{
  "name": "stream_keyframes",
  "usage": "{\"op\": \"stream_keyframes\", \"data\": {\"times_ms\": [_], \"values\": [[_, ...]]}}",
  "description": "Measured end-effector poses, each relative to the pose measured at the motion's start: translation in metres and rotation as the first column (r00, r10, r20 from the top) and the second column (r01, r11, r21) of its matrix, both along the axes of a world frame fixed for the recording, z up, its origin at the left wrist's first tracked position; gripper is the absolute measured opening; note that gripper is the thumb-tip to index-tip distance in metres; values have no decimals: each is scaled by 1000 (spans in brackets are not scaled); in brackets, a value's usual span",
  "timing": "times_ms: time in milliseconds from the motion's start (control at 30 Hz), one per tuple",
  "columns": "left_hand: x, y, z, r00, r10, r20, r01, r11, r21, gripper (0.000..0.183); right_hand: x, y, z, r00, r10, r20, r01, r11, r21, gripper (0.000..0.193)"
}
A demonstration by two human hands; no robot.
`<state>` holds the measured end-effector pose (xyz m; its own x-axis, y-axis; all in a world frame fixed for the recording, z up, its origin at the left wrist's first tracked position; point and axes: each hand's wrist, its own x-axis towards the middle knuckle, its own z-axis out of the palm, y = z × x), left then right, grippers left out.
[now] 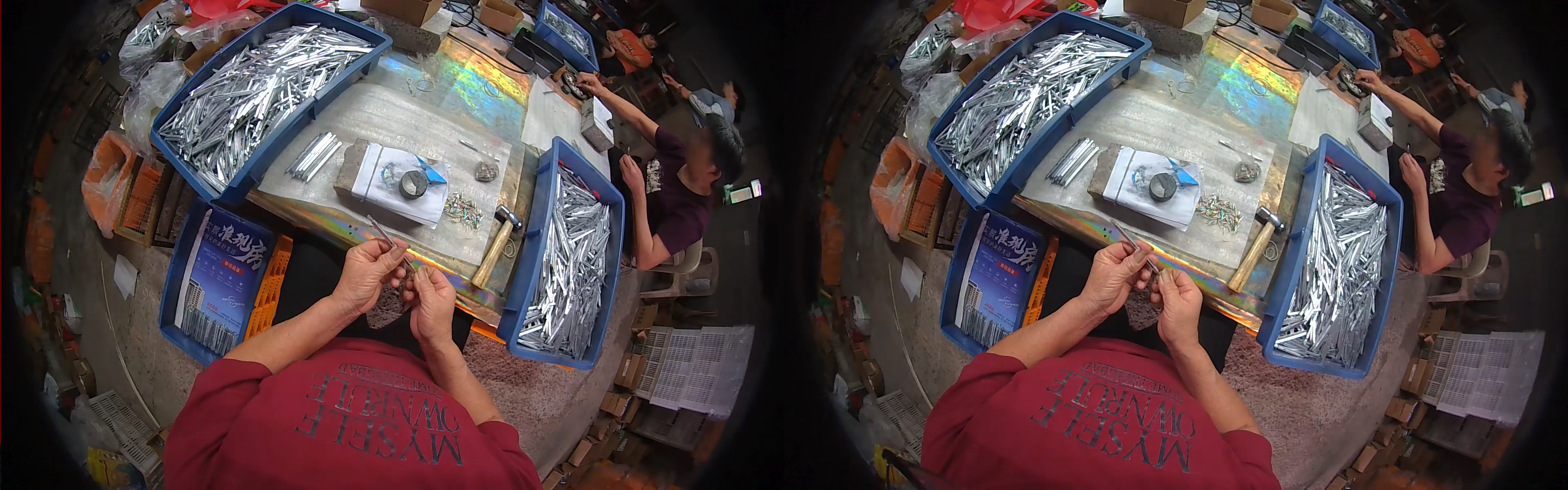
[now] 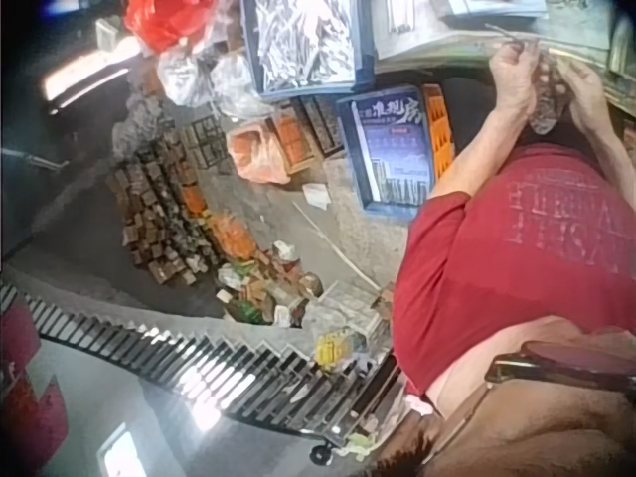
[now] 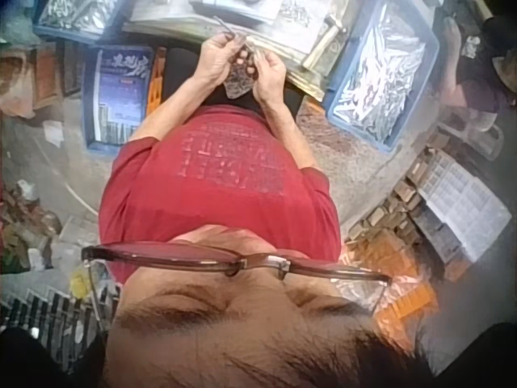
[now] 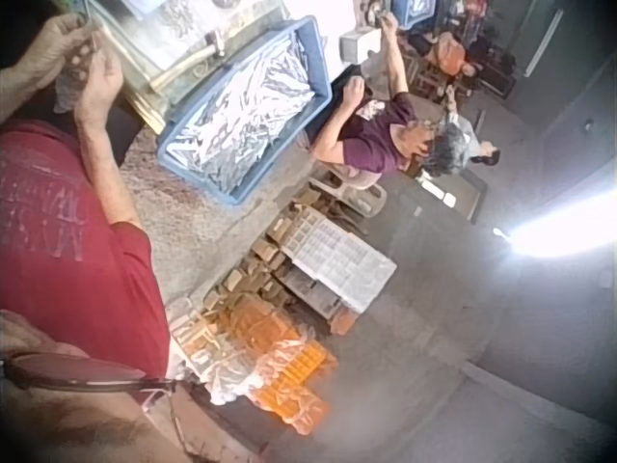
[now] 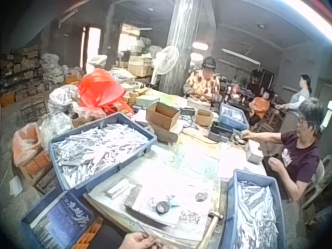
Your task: The person assembles metal components by fitting small fasteners and pins onto metal strips by hand and striking them with a hammer on a work block.
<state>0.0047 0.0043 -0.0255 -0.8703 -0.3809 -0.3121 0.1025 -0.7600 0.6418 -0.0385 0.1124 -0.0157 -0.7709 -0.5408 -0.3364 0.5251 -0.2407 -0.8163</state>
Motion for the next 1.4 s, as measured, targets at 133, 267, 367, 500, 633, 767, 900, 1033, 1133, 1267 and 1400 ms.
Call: {"op": "stream_keyframes", "data": {"times_ms": [133, 267, 367, 500, 633, 767, 900, 1033, 1133, 1267, 1400], "values": [[2, 2, -2, 1000, 6, -5, -6, 1000, -23, 13, 1, 0, -1, 1000, 1, -5, -1, 1000, -8, 14], [5, 5, 0, 999, 5, -45, -15, 976, -215, 12, 2, -1, 0, 999, -28, 22, 29, 999, -40, 13], [6, 6, 0, 997, -5, -74, -21, 938, -347, 11, 2, -1, 1, 998, -34, 50, 37, 997, -61, 13], [3, 4, 0, 999, -2, -43, -8, 972, -235, 12, 1, -4, 3, 996, -37, 82, 45, 995, -91, 12], [1, 0, 5, 1000, 9, 18, -3, 955, -295, 13, 0, -6, 2, 996, -53, 75, 59, 995, -83, 13], [-3, -7, 5, 1000, 26, 14, -21, 964, -264, 14, -4, -9, 1, 999, -33, 5, 33, 998, -47, 15], [-16, -21, 7, 994, 111, -15, -111, 944, -311, 15, -5, -11, 4, 1000, -19, -21, 19, 999, -34, 18], [-43, -50, 13, 977, 201, -67, -205, 823, -530, 15, -8, -2, -6, 1000, 1, 2, -1, 999, -39, 18], [-59, -64, 13, 965, 240, -103, -250, 740, -624, 15, -6, 4, -9, 1000, 11, -8, -12, 1000, -19, 17], [-70, -69, 9, 970, 236, -63, -218, 716, -663, 14, -6, 9, -10, 1000, -4, 30, 4, 1000, -6, 15], [-75, -68, 5, 964, 252, -89, -238, 657, -715, 15, -6, 12, -10, 1000, -2, 21, 1, 1000, 7, 14]]}}
